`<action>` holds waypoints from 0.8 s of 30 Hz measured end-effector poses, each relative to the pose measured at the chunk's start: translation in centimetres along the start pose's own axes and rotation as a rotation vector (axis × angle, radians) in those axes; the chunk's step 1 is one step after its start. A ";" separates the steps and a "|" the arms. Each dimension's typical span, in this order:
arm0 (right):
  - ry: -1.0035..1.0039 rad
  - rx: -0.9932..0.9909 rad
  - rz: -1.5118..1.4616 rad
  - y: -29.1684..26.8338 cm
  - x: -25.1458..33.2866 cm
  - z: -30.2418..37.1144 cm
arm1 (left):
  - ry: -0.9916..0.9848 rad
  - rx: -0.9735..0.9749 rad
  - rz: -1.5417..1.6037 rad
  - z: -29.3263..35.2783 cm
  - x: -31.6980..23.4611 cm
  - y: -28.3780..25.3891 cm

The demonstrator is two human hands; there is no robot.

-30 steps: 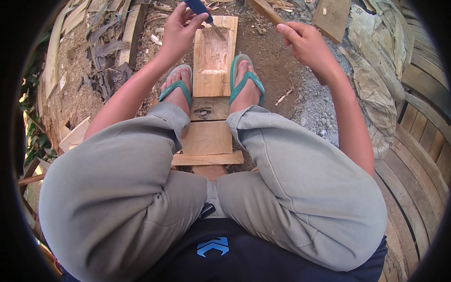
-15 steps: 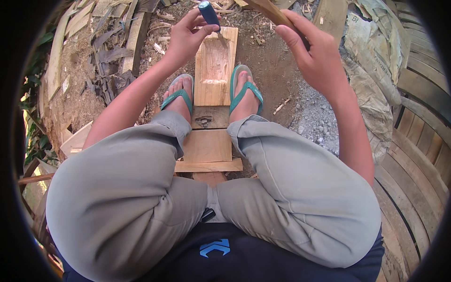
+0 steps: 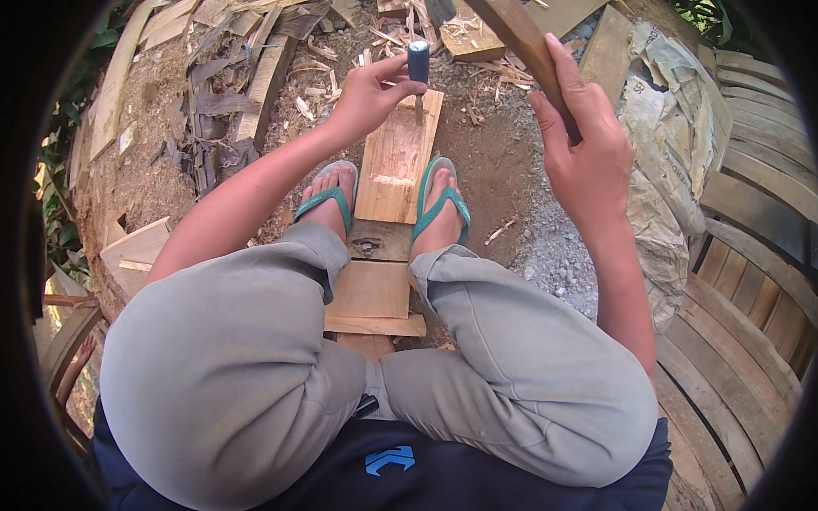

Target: The person chisels a rectangular groove into a piece of wood, using a hammer to strike the chisel and clearing out wood shavings by hand.

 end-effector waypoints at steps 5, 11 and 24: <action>0.094 0.392 0.056 1.7 -0.6 1.5 | -0.059 0.075 -0.010 -0.4 0.1 0.4; 0.193 0.222 -0.126 0.2 0.4 0.0 | 0.037 -0.020 -0.015 -0.4 0.7 0.4; 0.307 0.074 -0.151 1.0 0.0 0.5 | 0.012 0.026 -0.034 -1.7 1.0 0.9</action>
Point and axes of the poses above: each hand's wrist, its own z-axis away from the middle knuckle, its own y-axis out of the palm, x = y × z, the point moved 1 cm from there along -z, towards the middle knuckle, and after that the axes turned 7 degrees about -y, right-handed, at the moved point
